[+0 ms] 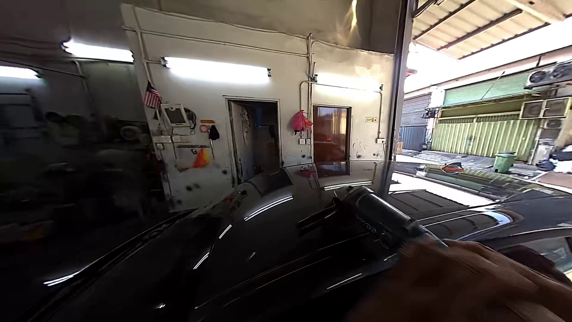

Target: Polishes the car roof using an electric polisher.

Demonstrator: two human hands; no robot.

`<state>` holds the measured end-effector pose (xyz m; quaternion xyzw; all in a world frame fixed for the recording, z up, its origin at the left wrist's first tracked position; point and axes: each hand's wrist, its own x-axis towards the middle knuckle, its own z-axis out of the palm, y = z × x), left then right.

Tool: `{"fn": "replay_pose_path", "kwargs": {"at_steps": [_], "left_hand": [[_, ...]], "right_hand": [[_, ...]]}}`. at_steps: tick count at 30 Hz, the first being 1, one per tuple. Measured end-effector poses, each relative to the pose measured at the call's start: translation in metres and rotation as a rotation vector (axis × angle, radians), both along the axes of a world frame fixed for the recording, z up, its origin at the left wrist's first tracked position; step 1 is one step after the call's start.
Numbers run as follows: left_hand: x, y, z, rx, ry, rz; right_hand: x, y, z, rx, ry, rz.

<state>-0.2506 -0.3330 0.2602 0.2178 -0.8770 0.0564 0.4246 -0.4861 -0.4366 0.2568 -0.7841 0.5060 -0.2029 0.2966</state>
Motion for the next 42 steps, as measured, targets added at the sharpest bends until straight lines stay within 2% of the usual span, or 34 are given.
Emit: {"fn": "replay_pose_path", "kwargs": {"at_steps": [2, 3, 4, 6, 8, 10, 15, 29, 37, 42], "left_hand": [[0.064, -0.057, 0.002, -0.06, -0.06, 0.395], [0.094, -0.081, -0.004, -0.06, -0.078, 0.524], [0.119, -0.097, -0.01, 0.0, -0.109, 0.63], [0.154, -0.112, -0.018, 0.251, -0.196, 0.745], [0.172, -0.115, -0.024, 0.458, -0.247, 0.742], [0.181, -0.113, -0.029, 0.516, -0.268, 0.734], [0.214, -0.107, -0.046, 0.442, -0.274, 0.836], [0.318, -0.033, -0.088, 0.469, -0.181, 1.025], [0.338, -0.002, -0.103, 0.542, -0.11, 1.086], [0.342, 0.008, -0.115, 0.494, -0.07, 1.111]], "right_hand": [[0.009, 0.009, 0.005, 0.069, -0.012, -0.011], [0.011, 0.012, 0.005, 0.112, -0.023, -0.023], [0.012, 0.014, 0.005, 0.136, -0.025, -0.031], [0.02, 0.018, 0.005, 0.152, -0.009, -0.035], [0.031, 0.02, 0.007, 0.152, 0.001, -0.015], [0.046, 0.021, 0.01, 0.144, 0.021, 0.018], [0.089, 0.024, 0.014, 0.142, 0.089, 0.094], [0.198, 0.031, 0.011, 0.158, 0.218, 0.263], [0.22, 0.032, 0.006, 0.089, 0.295, 0.363], [0.224, 0.033, 0.005, 0.028, 0.329, 0.439]]}}
